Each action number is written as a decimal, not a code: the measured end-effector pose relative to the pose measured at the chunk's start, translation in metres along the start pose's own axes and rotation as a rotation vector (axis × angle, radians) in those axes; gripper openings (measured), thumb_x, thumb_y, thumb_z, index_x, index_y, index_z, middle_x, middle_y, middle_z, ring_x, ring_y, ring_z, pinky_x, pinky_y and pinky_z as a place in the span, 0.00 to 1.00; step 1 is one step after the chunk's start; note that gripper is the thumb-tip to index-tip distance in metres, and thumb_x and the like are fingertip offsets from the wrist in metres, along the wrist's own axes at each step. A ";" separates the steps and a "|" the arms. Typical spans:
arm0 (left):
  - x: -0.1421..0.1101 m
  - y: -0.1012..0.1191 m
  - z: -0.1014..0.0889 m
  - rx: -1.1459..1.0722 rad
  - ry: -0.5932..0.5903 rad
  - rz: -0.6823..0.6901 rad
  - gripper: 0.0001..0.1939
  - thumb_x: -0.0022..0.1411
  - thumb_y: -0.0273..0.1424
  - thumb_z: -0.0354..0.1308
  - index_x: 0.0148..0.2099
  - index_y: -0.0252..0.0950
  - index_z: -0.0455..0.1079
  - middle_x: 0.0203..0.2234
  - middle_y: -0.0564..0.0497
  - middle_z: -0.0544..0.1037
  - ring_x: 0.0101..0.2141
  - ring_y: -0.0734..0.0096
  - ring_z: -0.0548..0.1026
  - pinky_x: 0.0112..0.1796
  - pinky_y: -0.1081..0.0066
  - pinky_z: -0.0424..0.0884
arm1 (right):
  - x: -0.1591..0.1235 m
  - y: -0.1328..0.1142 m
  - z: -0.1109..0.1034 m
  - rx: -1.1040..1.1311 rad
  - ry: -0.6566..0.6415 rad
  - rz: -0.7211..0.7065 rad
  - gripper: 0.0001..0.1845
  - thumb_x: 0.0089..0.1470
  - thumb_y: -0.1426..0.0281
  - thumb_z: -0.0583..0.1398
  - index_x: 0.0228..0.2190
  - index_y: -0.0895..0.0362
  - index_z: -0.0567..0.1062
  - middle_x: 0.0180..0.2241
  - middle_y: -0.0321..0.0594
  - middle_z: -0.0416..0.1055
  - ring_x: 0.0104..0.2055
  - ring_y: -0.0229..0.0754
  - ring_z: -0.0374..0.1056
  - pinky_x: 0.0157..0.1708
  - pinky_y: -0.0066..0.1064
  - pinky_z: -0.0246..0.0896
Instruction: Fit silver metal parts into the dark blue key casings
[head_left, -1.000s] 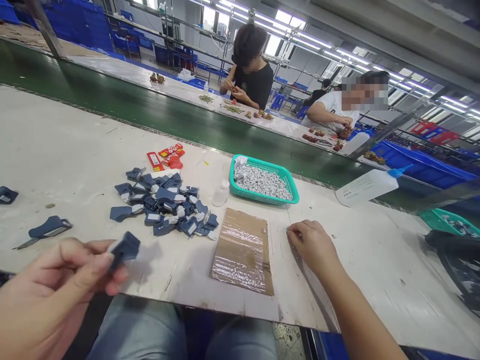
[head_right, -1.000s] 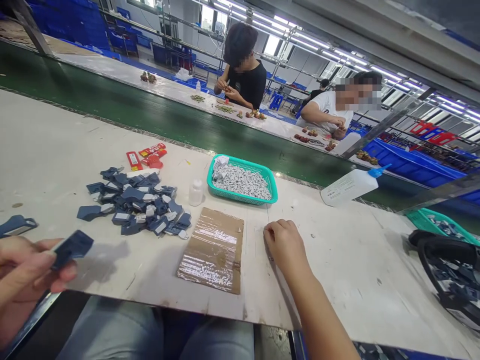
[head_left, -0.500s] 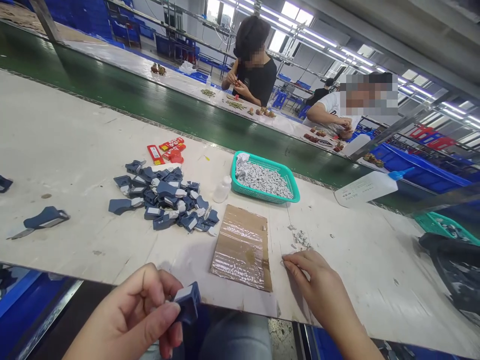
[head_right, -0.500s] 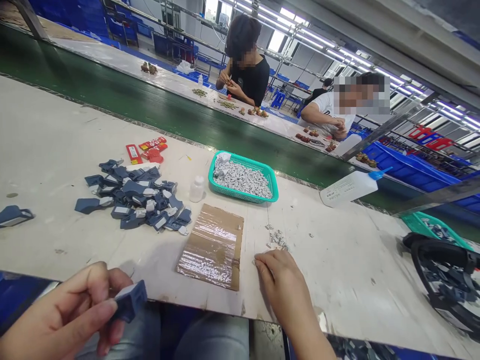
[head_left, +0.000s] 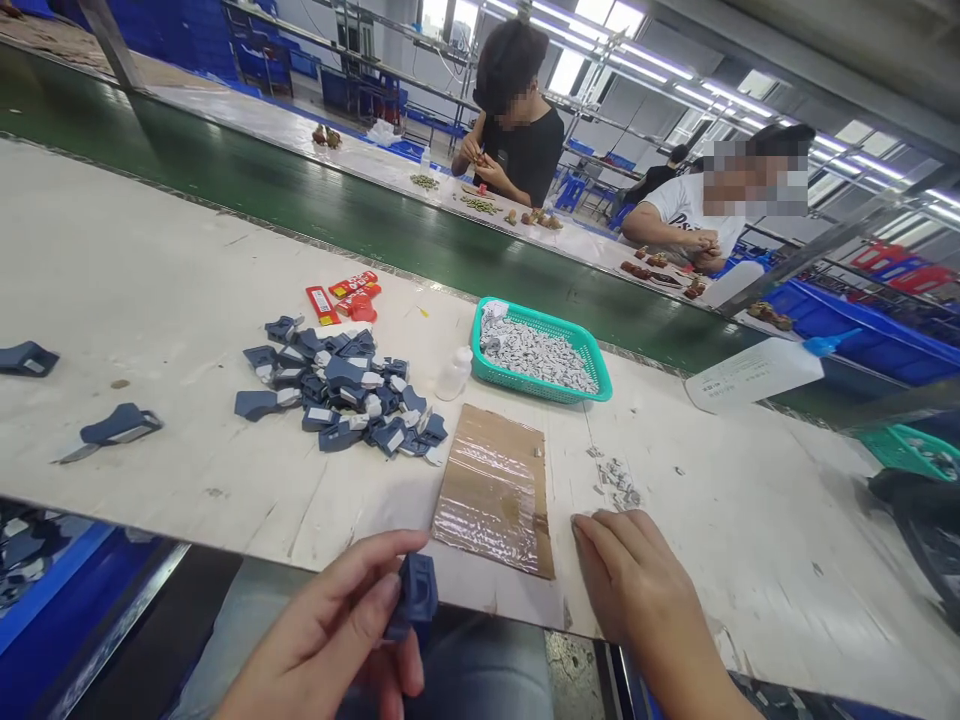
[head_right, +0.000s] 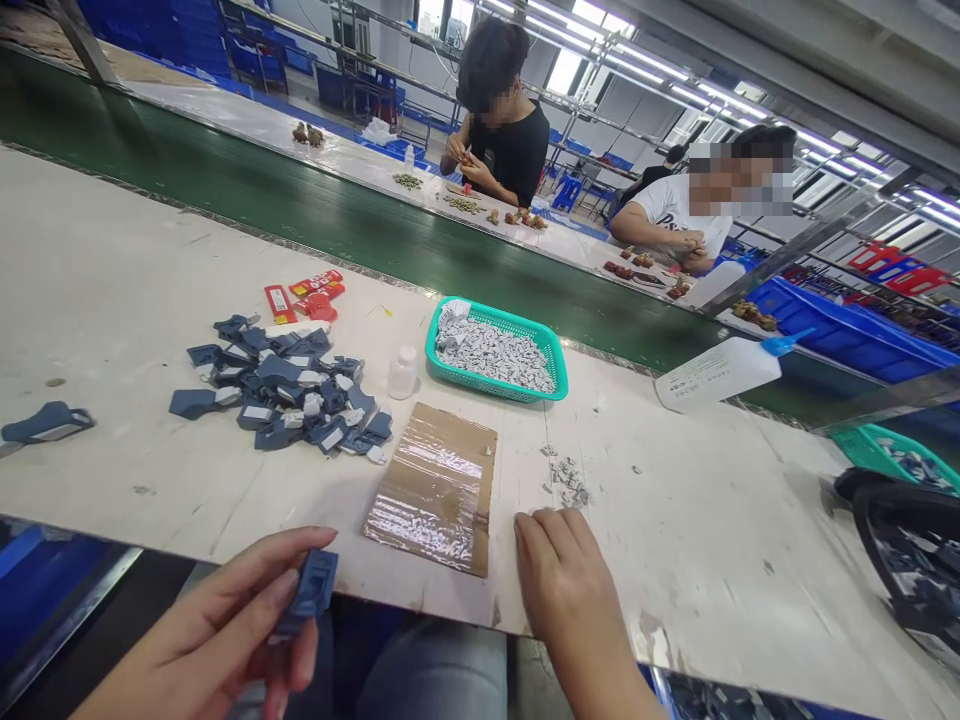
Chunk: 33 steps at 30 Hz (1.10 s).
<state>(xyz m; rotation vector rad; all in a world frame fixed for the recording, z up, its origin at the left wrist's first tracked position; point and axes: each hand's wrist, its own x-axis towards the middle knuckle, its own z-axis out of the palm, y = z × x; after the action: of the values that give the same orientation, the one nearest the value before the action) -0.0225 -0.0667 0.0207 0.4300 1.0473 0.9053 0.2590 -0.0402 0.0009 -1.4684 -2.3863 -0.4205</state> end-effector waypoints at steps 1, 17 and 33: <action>0.000 -0.001 0.001 -0.008 -0.016 0.000 0.24 0.50 0.45 0.64 0.47 0.41 0.70 0.20 0.52 0.75 0.20 0.70 0.72 0.18 0.75 0.68 | 0.002 0.003 0.000 -0.009 -0.007 -0.022 0.08 0.58 0.77 0.54 0.35 0.63 0.72 0.31 0.46 0.68 0.33 0.43 0.61 0.35 0.37 0.61; 0.005 -0.010 -0.004 0.091 -0.142 0.026 0.21 0.48 0.42 0.66 0.44 0.41 0.72 0.19 0.55 0.73 0.17 0.77 0.70 0.19 0.78 0.70 | 0.000 0.017 -0.001 -0.090 -0.115 -0.164 0.12 0.56 0.80 0.50 0.35 0.62 0.73 0.31 0.45 0.68 0.32 0.42 0.61 0.36 0.36 0.61; 0.003 -0.016 -0.006 0.047 -0.101 0.014 0.17 0.45 0.40 0.69 0.37 0.42 0.73 0.28 0.51 0.78 0.32 0.63 0.76 0.28 0.68 0.76 | 0.021 -0.005 -0.008 0.057 0.015 -0.053 0.06 0.56 0.73 0.55 0.29 0.58 0.72 0.25 0.39 0.70 0.28 0.39 0.64 0.31 0.31 0.61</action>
<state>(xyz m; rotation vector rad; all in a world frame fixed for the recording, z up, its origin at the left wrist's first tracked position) -0.0205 -0.0738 0.0048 0.5177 0.9760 0.8638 0.2462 -0.0291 0.0161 -1.3759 -2.4091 -0.3715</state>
